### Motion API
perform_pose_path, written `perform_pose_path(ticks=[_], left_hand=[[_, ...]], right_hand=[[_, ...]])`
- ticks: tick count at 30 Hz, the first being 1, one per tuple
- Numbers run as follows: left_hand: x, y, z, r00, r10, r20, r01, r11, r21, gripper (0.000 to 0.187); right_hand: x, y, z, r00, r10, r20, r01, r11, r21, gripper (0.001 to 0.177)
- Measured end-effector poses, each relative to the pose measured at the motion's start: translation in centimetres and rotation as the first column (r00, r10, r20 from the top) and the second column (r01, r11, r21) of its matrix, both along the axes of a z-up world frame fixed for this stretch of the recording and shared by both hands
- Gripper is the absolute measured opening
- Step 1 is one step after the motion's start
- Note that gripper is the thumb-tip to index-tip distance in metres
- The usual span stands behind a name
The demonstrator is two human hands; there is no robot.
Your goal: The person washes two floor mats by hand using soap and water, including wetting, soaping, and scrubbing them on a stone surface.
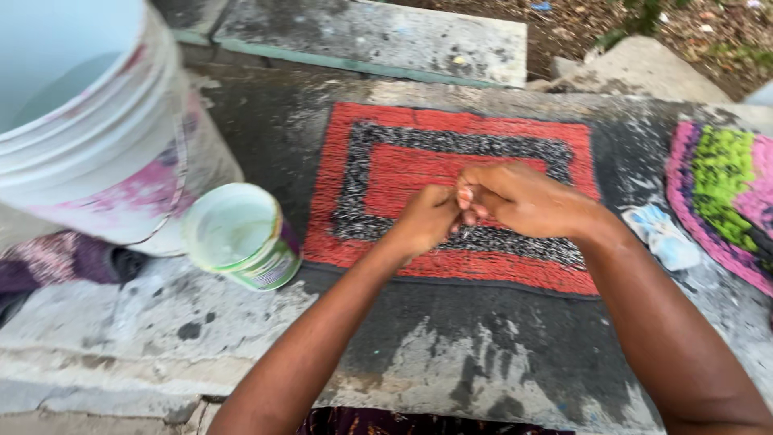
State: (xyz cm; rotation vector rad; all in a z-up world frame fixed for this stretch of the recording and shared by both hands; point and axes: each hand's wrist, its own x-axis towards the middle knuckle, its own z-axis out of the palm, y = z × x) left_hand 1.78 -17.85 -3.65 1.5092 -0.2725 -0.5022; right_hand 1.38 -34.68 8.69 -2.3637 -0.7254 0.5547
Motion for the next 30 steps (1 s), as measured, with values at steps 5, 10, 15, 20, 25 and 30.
perform_pose_path(ticks=[5, 10, 15, 20, 25, 30], left_hand=[[0.5, -7.3, -1.1, 0.979, -0.023, 0.204, 0.009, 0.997, 0.071, 0.038], [-0.1, -13.5, -1.0, 0.993, -0.115, 0.020, 0.110, 0.979, 0.173, 0.040], [-0.2, -18.1, -1.7, 0.954, -0.087, 0.287, 0.045, 0.988, 0.150, 0.039], [-1.1, -19.7, -1.1, 0.994, -0.078, 0.078, 0.068, 0.990, 0.122, 0.027], [-3.0, -18.8, -3.3, 0.943, -0.045, 0.331, -0.080, 0.931, 0.356, 0.029], [-4.2, -17.9, -6.5, 0.851, 0.041, 0.524, -0.184, 0.957, 0.224, 0.020]], right_hand=[[-1.8, -7.4, -1.9, 0.979, -0.175, -0.103, 0.187, 0.974, 0.124, 0.013], [-3.1, -13.3, -2.5, 0.935, -0.322, -0.146, 0.330, 0.943, 0.037, 0.017], [-4.0, -18.3, -3.5, 0.926, -0.353, -0.135, 0.364, 0.928, 0.075, 0.019], [-4.4, -22.4, -5.7, 0.895, -0.444, 0.043, 0.438, 0.893, 0.102, 0.015], [-3.9, -25.5, -10.3, 0.801, -0.577, 0.162, 0.535, 0.810, 0.241, 0.017], [-4.3, -27.7, -14.5, 0.704, -0.633, 0.323, 0.522, 0.769, 0.370, 0.019]])
